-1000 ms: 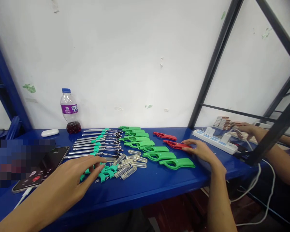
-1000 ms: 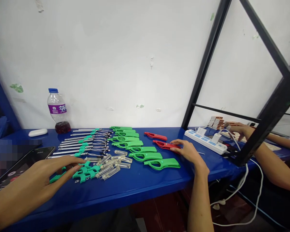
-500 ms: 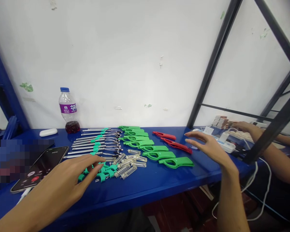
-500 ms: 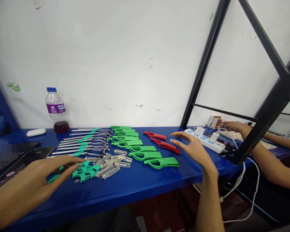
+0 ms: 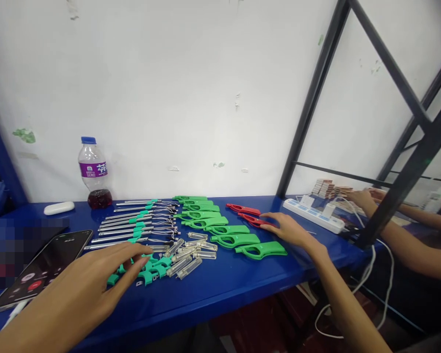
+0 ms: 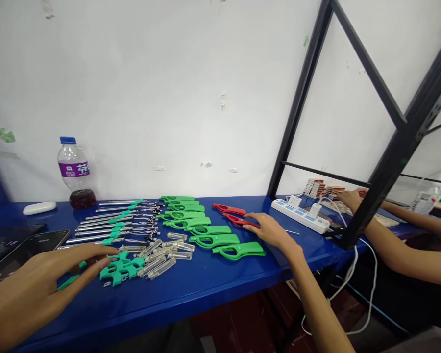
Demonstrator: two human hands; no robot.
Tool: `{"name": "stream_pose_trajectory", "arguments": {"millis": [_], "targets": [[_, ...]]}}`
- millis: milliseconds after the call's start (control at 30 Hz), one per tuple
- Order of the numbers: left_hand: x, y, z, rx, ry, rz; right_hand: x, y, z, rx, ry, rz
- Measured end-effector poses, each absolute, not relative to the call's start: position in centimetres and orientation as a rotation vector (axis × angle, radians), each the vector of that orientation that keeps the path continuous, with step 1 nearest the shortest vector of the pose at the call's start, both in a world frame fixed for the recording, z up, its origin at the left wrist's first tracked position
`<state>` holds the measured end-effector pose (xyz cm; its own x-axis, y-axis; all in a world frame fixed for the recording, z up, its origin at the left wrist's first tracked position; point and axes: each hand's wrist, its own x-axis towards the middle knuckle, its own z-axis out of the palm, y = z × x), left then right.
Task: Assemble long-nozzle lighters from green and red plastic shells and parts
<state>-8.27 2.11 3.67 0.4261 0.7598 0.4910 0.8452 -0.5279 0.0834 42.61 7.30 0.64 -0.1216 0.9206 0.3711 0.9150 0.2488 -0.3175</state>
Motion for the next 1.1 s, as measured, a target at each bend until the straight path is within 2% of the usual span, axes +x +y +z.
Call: {"name": "stream_pose_trajectory", "arguments": {"millis": [367, 767, 933, 1100], "targets": [[-8.4, 2.6, 3.0, -2.535, -1.439, -0.787, 44.8, 7.9, -0.4, -1.600, -1.915, 0.018], [-9.3, 3.5, 1.6, -2.555, -1.486, -0.797, 51.1, 8.5, 0.0, -1.788, -1.846, -0.037], [-8.7, 3.2, 2.0, -2.543, -1.469, -0.785, 51.2, 8.9, -0.7, -1.803, -1.833, -0.042], [-7.7, 3.0, 2.9, -2.611, -1.414, -0.933, 49.1, 8.0, -0.5, -1.752, -1.834, -0.077]]}}
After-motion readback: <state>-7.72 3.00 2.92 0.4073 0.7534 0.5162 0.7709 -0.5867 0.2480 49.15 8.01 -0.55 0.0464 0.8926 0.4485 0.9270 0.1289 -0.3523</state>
